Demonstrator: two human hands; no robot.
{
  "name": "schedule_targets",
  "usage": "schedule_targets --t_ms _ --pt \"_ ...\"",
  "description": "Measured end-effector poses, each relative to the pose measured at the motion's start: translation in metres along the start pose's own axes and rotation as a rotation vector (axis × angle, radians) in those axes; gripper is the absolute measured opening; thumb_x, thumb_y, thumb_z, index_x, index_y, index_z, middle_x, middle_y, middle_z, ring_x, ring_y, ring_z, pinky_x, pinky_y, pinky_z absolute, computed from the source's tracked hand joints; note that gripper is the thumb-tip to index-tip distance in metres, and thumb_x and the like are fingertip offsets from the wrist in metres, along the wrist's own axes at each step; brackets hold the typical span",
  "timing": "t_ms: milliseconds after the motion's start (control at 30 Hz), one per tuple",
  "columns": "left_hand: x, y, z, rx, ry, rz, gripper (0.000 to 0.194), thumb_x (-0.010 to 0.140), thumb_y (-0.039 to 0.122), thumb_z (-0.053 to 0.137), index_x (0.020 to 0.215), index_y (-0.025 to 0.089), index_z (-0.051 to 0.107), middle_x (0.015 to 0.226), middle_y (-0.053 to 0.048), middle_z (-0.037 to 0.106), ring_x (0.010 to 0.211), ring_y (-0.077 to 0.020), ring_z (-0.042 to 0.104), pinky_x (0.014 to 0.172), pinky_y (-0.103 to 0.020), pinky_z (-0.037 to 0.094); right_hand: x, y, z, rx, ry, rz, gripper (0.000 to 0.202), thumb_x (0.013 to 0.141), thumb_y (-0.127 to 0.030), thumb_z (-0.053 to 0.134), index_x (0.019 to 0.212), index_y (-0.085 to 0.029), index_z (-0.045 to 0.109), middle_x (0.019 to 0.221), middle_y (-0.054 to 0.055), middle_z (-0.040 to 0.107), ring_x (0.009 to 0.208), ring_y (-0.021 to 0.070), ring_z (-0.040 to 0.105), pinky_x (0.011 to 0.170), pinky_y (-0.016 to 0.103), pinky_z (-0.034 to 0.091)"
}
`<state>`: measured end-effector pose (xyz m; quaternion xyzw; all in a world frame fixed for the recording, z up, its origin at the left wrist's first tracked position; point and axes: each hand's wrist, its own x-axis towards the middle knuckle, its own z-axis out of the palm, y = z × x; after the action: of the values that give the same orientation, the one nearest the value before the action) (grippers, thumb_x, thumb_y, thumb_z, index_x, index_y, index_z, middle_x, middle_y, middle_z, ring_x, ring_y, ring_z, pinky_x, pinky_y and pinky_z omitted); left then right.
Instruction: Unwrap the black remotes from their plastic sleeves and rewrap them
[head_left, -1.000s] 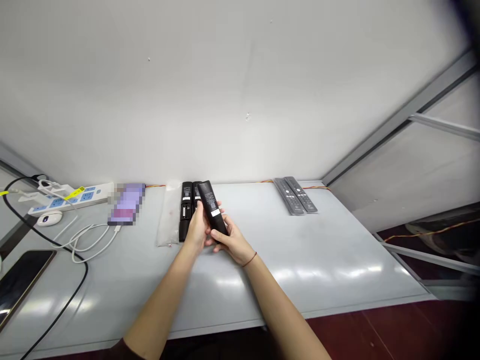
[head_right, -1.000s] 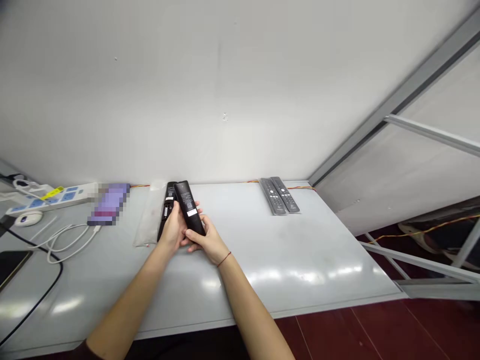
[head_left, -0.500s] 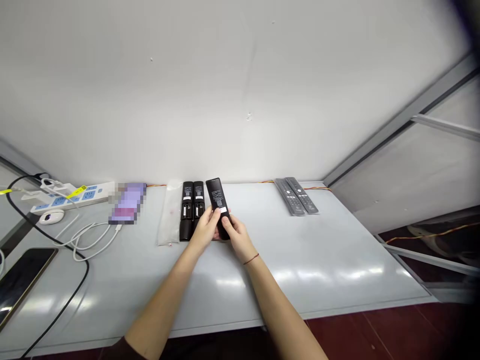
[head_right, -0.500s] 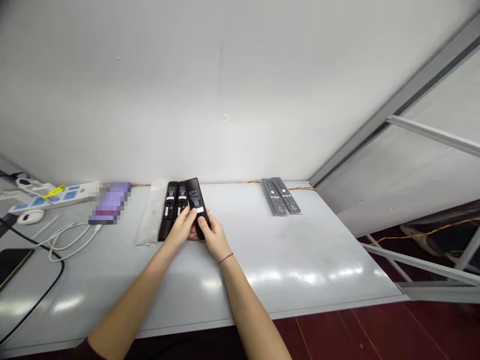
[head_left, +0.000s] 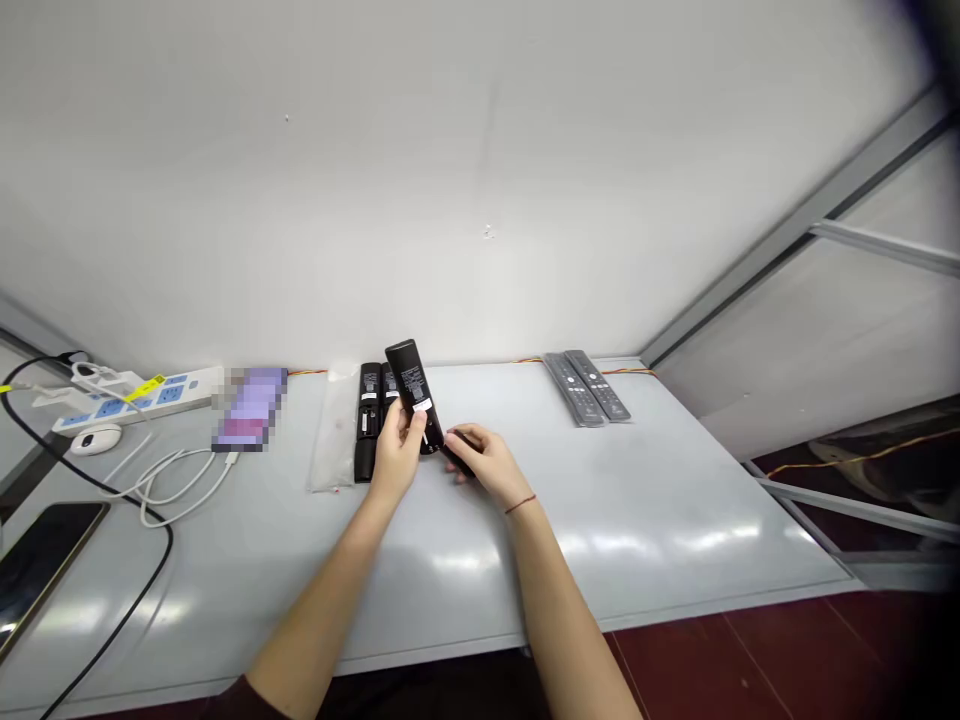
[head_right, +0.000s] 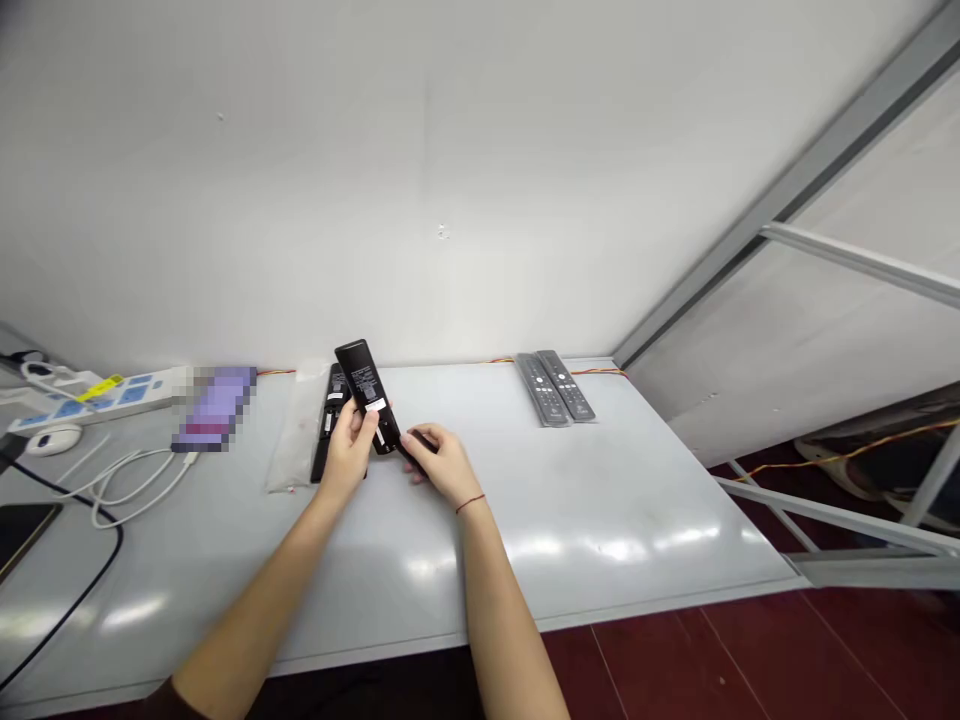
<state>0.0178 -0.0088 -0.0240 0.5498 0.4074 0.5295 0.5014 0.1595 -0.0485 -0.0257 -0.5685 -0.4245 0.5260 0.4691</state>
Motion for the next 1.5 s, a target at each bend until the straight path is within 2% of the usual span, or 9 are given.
schedule_targets --t_ms 133,233,400,567,733,933,1100,1267,1500 --pt "-0.007 0.001 0.004 0.261 -0.075 -0.066 0.036 0.087 0.042 0.050 0.114 0.018 0.056 0.104 -0.007 0.068 0.098 -0.0197 0.064 0.085 -0.029 0.048 0.004 0.004 -0.014 -0.215 0.320 -0.131 0.036 0.073 -0.049 0.064 0.091 -0.018 0.062 0.087 0.008 0.069 0.071 0.0220 0.067 0.064 0.034 0.053" --pt "-0.016 0.002 0.013 0.402 -0.194 -0.132 0.032 0.089 0.041 0.048 0.110 0.020 0.058 0.095 -0.005 0.071 0.089 -0.0186 0.066 0.077 -0.027 0.049 0.006 0.006 -0.018 -0.497 0.425 -0.174 0.032 0.075 -0.045 0.061 0.091 -0.017 0.064 0.088 0.009 0.070 0.082 0.0242 0.066 0.076 0.036 0.049" --pt "-0.024 0.004 0.022 0.688 -0.243 -0.142 0.035 0.090 0.038 0.045 0.117 0.019 0.054 0.095 -0.008 0.070 0.087 -0.0223 0.066 0.074 -0.030 0.047 0.010 0.013 -0.019 -0.751 0.409 -0.165 0.029 0.080 -0.040 0.057 0.095 -0.017 0.064 0.087 0.010 0.070 0.083 0.0250 0.064 0.075 0.036 0.046" --pt "-0.026 0.008 0.024 0.911 -0.250 -0.087 0.029 0.089 0.035 0.047 0.110 0.018 0.058 0.100 -0.008 0.068 0.095 -0.0233 0.064 0.078 -0.031 0.047 0.014 0.021 -0.022 -0.877 0.433 -0.228 0.027 0.081 -0.043 0.056 0.078 -0.017 0.065 0.081 0.011 0.067 0.078 0.0247 0.060 0.076 0.037 0.044" --pt "-0.031 0.013 0.025 1.094 -0.286 -0.069 0.038 0.092 0.035 0.043 0.123 0.014 0.050 0.106 -0.012 0.066 0.094 -0.0240 0.064 0.076 -0.032 0.048 0.016 0.026 -0.024 -0.937 0.490 -0.261 0.030 0.081 -0.043 0.055 0.086 -0.015 0.066 0.080 0.010 0.062 0.077 0.0236 0.057 0.076 0.038 0.043" --pt "-0.034 0.022 0.027 1.255 -0.360 -0.079 0.034 0.093 0.038 0.040 0.116 0.017 0.055 0.100 -0.011 0.066 0.083 -0.0226 0.066 0.070 -0.030 0.047 0.015 0.027 -0.022 -0.945 0.486 -0.257 0.028 0.081 -0.040 0.056 0.089 -0.015 0.067 0.082 0.010 0.062 0.079 0.0232 0.056 0.077 0.037 0.042" --pt "-0.033 0.028 0.020 1.216 -0.411 -0.037 0.028 0.093 0.034 0.041 0.108 0.017 0.057 0.098 -0.009 0.064 0.082 -0.0207 0.065 0.071 -0.029 0.047 0.015 0.027 -0.022 -0.951 0.471 -0.251 0.027 0.081 -0.039 0.055 0.086 -0.016 0.067 0.082 0.009 0.062 0.080 0.0230 0.056 0.078 0.036 0.042" --pt "-0.039 0.033 0.011 1.036 -0.769 0.090 0.008 0.082 0.027 0.057 0.085 0.021 0.061 0.091 -0.003 0.062 0.077 -0.0182 0.062 0.068 -0.028 0.045 0.015 0.025 -0.022 -0.958 0.455 -0.227 0.026 0.083 -0.038 0.051 0.083 -0.018 0.067 0.081 0.009 0.063 0.080 0.0226 0.056 0.079 0.036 0.041" --pt "-0.039 0.030 0.012 1.132 -0.779 0.064 0.006 0.083 0.026 0.056 0.081 0.022 0.061 0.088 -0.003 0.061 0.077 -0.0191 0.062 0.064 -0.028 0.044 0.015 0.024 -0.022 -0.964 0.452 -0.224 0.024 0.083 -0.037 0.051 0.081 -0.019 0.067 0.080 0.008 0.063 0.079 0.0226 0.055 0.078 0.037 0.042"
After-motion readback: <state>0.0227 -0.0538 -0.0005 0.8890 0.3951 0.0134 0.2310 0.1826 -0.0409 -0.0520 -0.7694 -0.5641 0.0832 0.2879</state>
